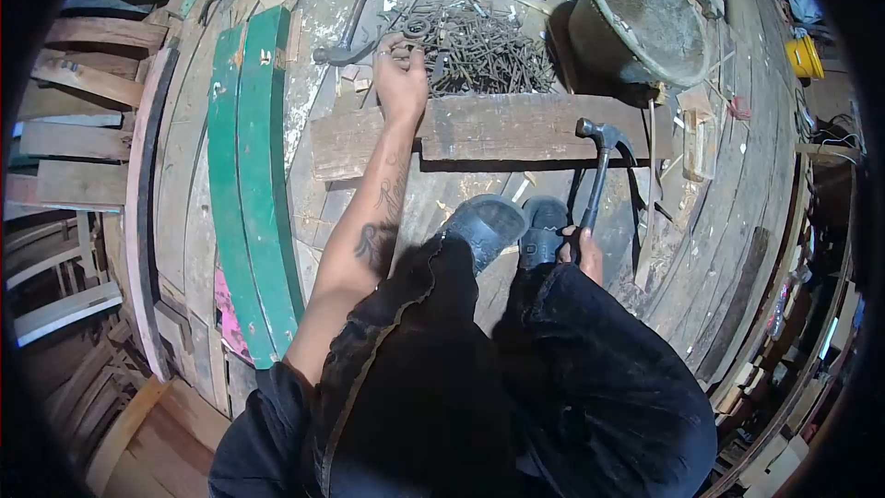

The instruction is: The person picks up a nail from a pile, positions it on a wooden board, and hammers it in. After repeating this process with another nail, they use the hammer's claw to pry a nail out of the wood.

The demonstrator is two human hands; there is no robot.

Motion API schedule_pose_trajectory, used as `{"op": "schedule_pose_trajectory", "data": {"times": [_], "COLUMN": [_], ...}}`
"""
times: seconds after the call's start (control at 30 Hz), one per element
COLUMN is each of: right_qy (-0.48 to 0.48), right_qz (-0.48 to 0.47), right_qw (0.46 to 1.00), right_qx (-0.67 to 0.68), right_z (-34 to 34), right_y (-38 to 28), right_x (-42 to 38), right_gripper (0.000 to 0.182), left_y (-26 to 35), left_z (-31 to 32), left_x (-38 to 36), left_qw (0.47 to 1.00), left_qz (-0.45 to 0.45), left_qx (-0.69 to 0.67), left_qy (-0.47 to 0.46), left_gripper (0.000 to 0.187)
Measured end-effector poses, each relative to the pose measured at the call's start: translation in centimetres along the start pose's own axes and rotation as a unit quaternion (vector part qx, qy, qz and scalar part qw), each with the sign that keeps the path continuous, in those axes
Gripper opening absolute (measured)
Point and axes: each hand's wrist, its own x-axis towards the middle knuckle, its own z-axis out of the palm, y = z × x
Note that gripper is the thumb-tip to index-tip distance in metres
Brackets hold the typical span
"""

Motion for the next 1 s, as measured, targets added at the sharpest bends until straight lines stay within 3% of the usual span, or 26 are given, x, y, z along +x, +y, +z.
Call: {"op": "schedule_pose_trajectory", "data": {"times": [0.1,0.17,0.2,0.23,0.3,0.33,0.37,0.43,0.47,0.57,0.83,1.0], "right_qy": [-0.001,-0.004,-0.004,-0.004,-0.006,-0.009,-0.010,0.000,0.004,-0.004,-0.006,-0.002], "right_qz": [0.004,0.008,0.004,0.001,-0.002,-0.002,-0.004,0.001,0.008,0.004,0.002,0.010], "right_qw": [1.000,1.000,1.000,1.000,1.000,1.000,1.000,1.000,1.000,1.000,1.000,1.000], "right_qx": [0.008,0.010,0.004,-0.002,-0.012,-0.021,-0.019,-0.015,0.011,-0.001,-0.005,0.003], "right_z": [-0.1,-0.1,-0.2,-0.2,-0.6,-0.6,-0.6,-0.1,-0.1,-0.2,-1.0,-0.7], "right_y": [0.1,0.0,0.1,0.2,0.4,0.5,0.6,-0.1,0.3,0.1,1.2,0.8], "right_x": [0.0,0.0,0.1,0.2,0.5,0.5,0.5,0.1,0.2,0.1,0.7,0.4], "right_gripper": [0.050,0.050,0.051,0.051,0.051,0.051,0.051,0.051,0.051,0.051,0.051,0.050], "left_y": [3.2,3.4,3.8,3.7,3.3,2.8,2.4,2.2,2.2,2.0,2.2,4.1], "left_z": [-0.6,-0.3,-0.2,-0.2,-0.1,-0.3,-0.3,-0.5,-0.1,1.1,2.6,1.9], "left_x": [-1.4,-1.6,-1.7,-1.7,-1.8,-1.6,-1.6,-1.8,-2.2,-2.0,0.4,1.7], "left_qw": [0.997,0.989,0.992,0.992,0.965,0.952,0.951,0.951,0.963,0.953,0.948,0.969], "left_qz": [0.023,0.118,0.099,0.099,0.198,0.247,0.250,0.243,0.200,0.182,0.110,0.029], "left_qx": [0.071,0.094,0.073,0.073,0.171,0.177,0.178,0.174,0.153,0.198,0.210,0.093], "left_qy": [-0.024,-0.007,-0.024,-0.023,0.027,0.032,0.033,-0.083,-0.096,-0.141,-0.211,-0.227], "left_gripper": [0.047,0.053,0.059,0.059,0.060,0.051,0.051,0.038,0.032,0.035,0.026,0.027]}}
